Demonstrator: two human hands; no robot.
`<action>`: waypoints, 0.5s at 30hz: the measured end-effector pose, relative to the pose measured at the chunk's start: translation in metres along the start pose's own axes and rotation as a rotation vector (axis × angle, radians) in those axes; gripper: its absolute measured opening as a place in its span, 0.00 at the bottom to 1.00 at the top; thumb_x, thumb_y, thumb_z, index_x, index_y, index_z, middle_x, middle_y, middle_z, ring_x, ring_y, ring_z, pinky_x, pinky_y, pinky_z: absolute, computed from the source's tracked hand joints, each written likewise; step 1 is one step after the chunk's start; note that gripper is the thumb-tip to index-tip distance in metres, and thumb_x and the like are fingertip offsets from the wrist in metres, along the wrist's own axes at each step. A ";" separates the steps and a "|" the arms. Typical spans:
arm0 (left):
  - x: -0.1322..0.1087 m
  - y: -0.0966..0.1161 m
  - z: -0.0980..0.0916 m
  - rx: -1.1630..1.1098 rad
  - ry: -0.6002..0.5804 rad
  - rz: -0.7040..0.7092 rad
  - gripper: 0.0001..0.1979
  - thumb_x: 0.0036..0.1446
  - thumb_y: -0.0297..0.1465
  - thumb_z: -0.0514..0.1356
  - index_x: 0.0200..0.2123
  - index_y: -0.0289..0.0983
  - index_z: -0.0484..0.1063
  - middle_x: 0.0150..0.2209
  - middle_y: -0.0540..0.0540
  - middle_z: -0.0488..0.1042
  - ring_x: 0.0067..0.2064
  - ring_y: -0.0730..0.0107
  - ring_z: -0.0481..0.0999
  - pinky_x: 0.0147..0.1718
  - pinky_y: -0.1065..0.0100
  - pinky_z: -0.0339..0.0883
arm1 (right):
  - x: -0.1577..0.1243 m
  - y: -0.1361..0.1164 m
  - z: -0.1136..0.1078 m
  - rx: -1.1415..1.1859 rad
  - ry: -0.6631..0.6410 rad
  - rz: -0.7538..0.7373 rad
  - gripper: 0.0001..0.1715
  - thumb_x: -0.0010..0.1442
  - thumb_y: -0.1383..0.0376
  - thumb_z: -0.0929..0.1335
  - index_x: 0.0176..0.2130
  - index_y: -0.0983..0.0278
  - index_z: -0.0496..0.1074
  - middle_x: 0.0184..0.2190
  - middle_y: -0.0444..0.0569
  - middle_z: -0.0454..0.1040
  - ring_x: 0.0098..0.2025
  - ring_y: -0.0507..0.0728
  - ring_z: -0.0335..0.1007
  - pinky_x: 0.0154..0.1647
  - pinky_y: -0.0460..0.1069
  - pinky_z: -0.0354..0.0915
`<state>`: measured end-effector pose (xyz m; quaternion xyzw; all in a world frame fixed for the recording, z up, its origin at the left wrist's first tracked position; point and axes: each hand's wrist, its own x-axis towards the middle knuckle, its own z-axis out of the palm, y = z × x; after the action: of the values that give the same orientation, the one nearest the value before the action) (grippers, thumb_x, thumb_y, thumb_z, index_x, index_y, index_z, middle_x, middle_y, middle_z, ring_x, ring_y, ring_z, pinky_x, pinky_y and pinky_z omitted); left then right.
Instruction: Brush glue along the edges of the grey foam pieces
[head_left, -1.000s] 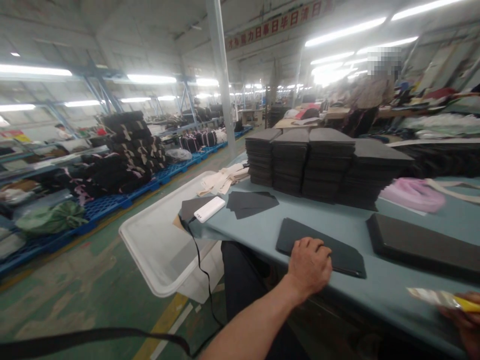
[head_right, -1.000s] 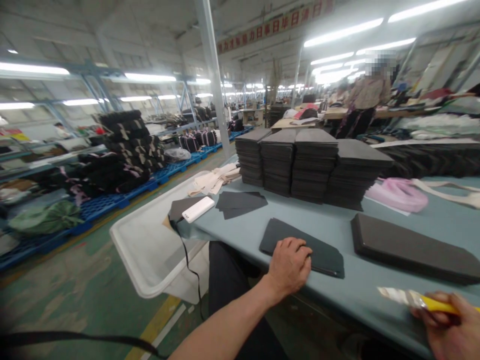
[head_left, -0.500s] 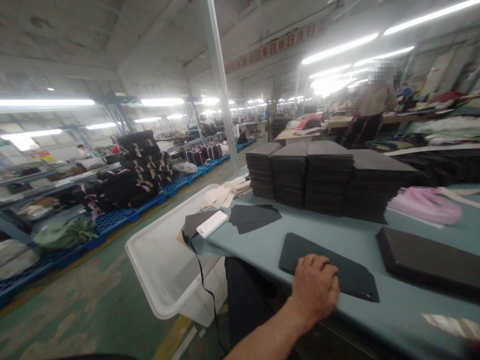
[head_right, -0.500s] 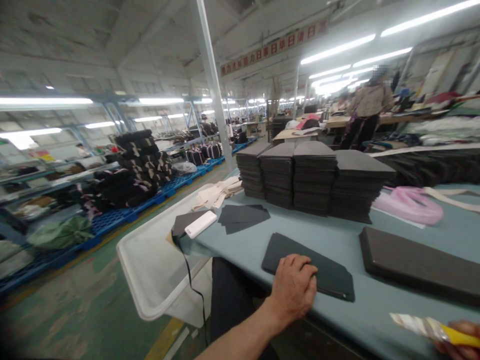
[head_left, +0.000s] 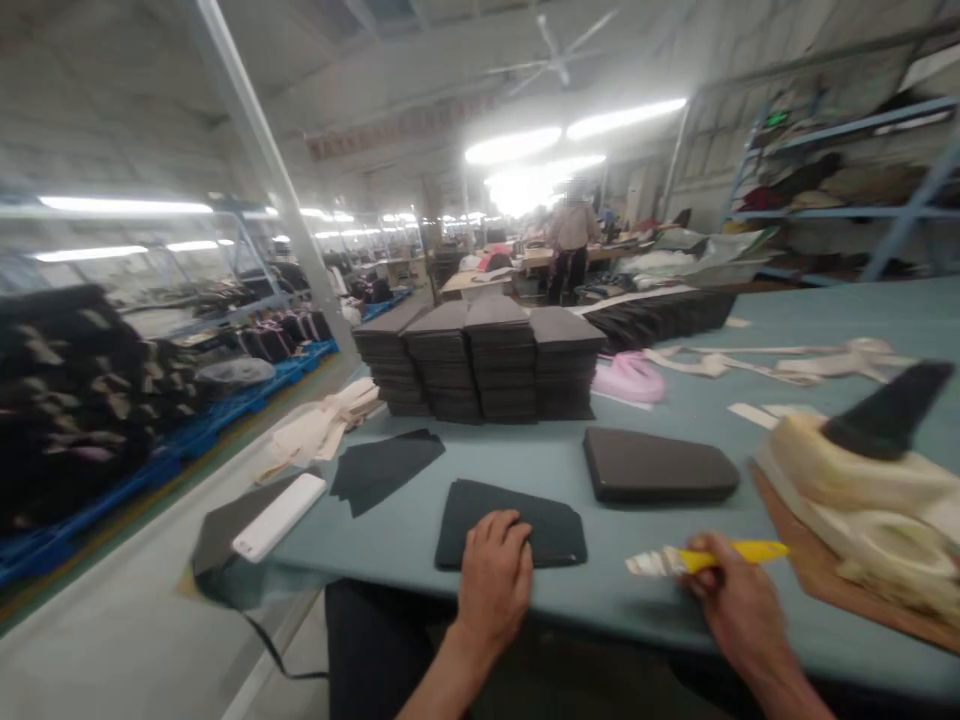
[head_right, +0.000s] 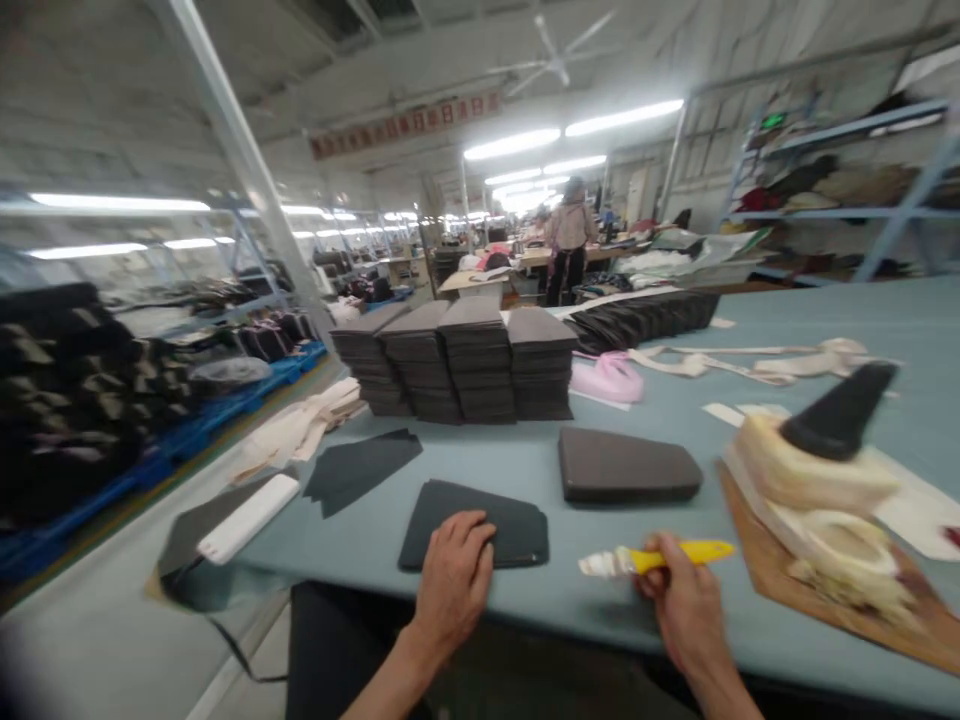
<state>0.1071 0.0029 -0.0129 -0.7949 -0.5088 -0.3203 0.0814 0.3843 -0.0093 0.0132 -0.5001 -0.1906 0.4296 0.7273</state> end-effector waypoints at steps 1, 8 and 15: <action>0.001 -0.001 -0.001 -0.014 -0.002 0.004 0.14 0.72 0.28 0.56 0.55 0.42 0.79 0.58 0.41 0.82 0.60 0.54 0.79 0.58 0.51 0.76 | -0.002 -0.002 0.003 -0.012 -0.012 -0.007 0.34 0.32 0.42 0.84 0.20 0.63 0.71 0.11 0.36 0.58 0.14 0.45 0.54 0.15 0.42 0.59; 0.006 -0.015 0.008 -0.108 -0.004 0.032 0.15 0.76 0.34 0.54 0.56 0.41 0.78 0.60 0.41 0.81 0.62 0.48 0.78 0.58 0.47 0.71 | 0.008 0.007 -0.001 -0.096 -0.006 -0.051 0.36 0.43 0.33 0.78 0.26 0.60 0.69 0.12 0.33 0.57 0.15 0.47 0.54 0.18 0.44 0.59; 0.009 -0.013 0.000 -0.015 -0.006 0.115 0.14 0.77 0.35 0.53 0.58 0.41 0.75 0.61 0.40 0.80 0.62 0.49 0.77 0.57 0.51 0.68 | 0.005 -0.002 -0.001 -0.100 -0.052 -0.004 0.35 0.46 0.35 0.79 0.28 0.59 0.69 0.13 0.32 0.58 0.16 0.47 0.55 0.20 0.45 0.61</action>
<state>0.0980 0.0161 -0.0101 -0.8245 -0.4599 -0.3166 0.0921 0.3884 -0.0062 0.0135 -0.5243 -0.2316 0.4307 0.6971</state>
